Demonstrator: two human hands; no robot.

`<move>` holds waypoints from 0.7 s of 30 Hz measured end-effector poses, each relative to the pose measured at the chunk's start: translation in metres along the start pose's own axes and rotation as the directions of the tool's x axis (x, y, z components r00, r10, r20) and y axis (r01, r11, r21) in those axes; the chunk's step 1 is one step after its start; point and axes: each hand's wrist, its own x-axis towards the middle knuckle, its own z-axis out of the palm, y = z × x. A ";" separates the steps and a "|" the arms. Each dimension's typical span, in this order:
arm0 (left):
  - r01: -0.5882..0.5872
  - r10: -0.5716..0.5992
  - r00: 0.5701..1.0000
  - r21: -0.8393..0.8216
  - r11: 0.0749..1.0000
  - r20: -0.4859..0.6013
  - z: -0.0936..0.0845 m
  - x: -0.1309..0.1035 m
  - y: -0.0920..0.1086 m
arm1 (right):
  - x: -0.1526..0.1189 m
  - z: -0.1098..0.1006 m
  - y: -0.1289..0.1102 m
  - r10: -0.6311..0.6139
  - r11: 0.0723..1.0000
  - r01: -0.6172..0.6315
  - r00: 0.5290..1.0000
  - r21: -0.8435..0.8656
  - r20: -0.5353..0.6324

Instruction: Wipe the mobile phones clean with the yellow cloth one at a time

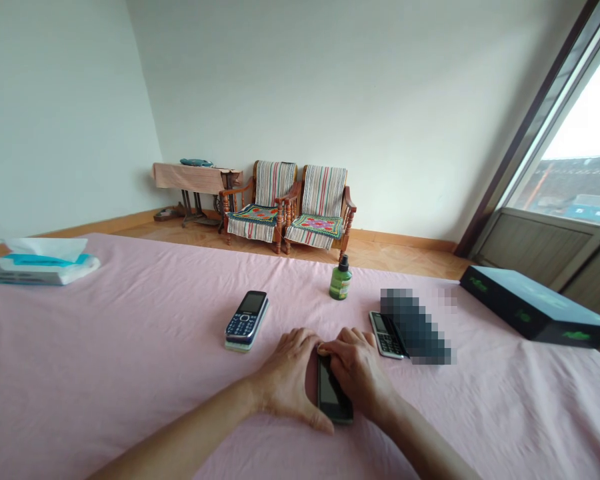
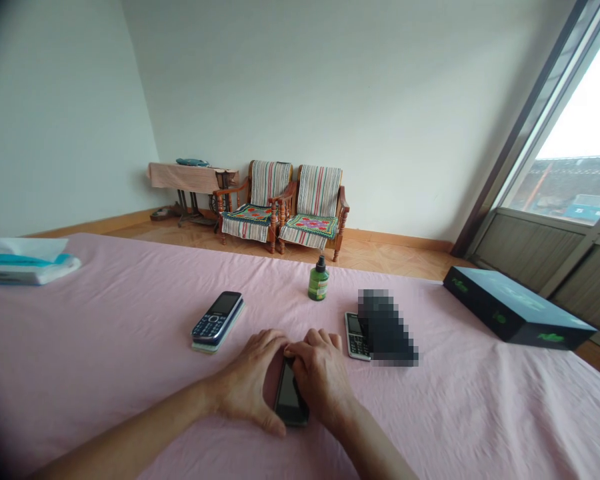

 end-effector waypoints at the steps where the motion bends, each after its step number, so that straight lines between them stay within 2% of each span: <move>1: -0.002 0.002 1.000 0.003 1.000 -0.002 0.000 0.000 0.000 | 0.001 0.000 0.000 0.002 1.000 -0.002 1.000 -0.006 -0.005; 7: -0.016 0.016 1.000 0.011 1.000 0.003 0.000 0.000 -0.001 | -0.005 -0.003 -0.003 -0.039 0.999 0.037 0.998 0.033 0.043; 14: -0.013 0.013 1.000 -0.008 1.000 0.007 -0.002 0.000 0.001 | 0.000 -0.007 0.001 -0.045 0.999 0.046 0.998 -0.026 0.048; 21: -0.050 0.049 0.999 0.020 0.999 0.021 -0.002 0.000 -0.001 | -0.003 -0.014 0.001 -0.133 0.988 0.123 0.984 0.090 0.120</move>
